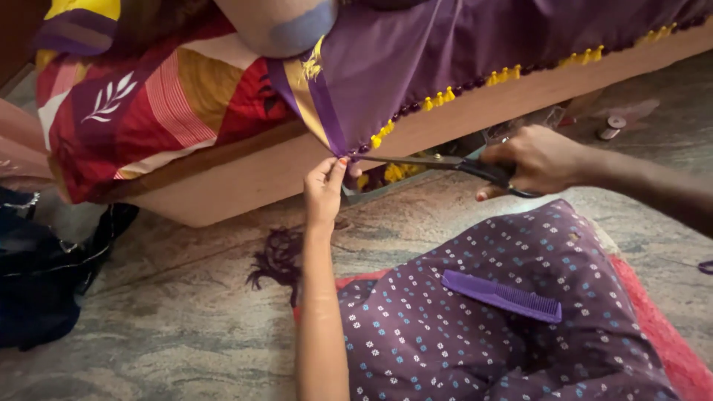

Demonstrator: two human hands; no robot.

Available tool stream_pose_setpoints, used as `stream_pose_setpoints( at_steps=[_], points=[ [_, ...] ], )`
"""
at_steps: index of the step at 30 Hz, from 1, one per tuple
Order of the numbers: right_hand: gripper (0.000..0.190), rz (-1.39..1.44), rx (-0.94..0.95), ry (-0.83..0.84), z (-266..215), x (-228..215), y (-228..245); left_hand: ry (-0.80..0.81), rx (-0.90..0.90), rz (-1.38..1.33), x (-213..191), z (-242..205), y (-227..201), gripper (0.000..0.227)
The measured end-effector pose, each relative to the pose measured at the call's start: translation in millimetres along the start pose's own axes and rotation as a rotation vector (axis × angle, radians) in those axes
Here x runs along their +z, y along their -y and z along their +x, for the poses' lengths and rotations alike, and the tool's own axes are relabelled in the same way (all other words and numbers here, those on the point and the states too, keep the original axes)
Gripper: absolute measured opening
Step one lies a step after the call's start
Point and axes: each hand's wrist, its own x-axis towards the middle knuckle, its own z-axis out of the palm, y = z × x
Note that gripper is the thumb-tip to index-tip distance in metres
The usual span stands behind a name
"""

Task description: Creating and attaching yellow yarn tassels to the border of a purple cloth.

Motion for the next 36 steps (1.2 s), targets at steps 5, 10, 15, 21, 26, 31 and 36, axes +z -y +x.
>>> stream_pose_setpoints(
  at_steps=[5, 10, 15, 21, 26, 31, 36],
  points=[
    [0.075, -0.231, 0.038, 0.063, 9.7, 2.3, -5.7, -0.074, -0.017, 0.017, 12.1, -20.6, -12.4, 0.03],
    [0.082, -0.224, -0.001, 0.058, 20.1, 4.4, -5.5, -0.109, -0.076, -0.058, 9.6, -28.9, -11.4, 0.029],
    [0.082, -0.289, 0.057, 0.158, 33.7, 0.7, 5.1, -0.098, -0.037, -0.119, 11.1, -30.5, -3.7, 0.026],
    [0.08, -0.263, -0.006, 0.163, 44.0, -7.1, 21.9, -0.155, -0.049, -0.026, 10.0, -31.8, -1.5, 0.026],
    [0.085, -0.255, -0.002, 0.164, 46.7, -9.8, 20.8, -0.143, 0.017, -0.011, 7.6, -28.7, 8.1, 0.024],
    [0.078, -0.28, -0.053, 0.15, 47.5, -11.2, 27.7, -0.216, 0.037, 0.197, 13.1, -26.5, 0.1, 0.024],
    [0.07, -0.244, -0.028, 0.141, 44.4, -20.9, 44.6, -0.277, -0.035, 0.361, 15.9, -20.5, -2.3, 0.024]
  ],
)
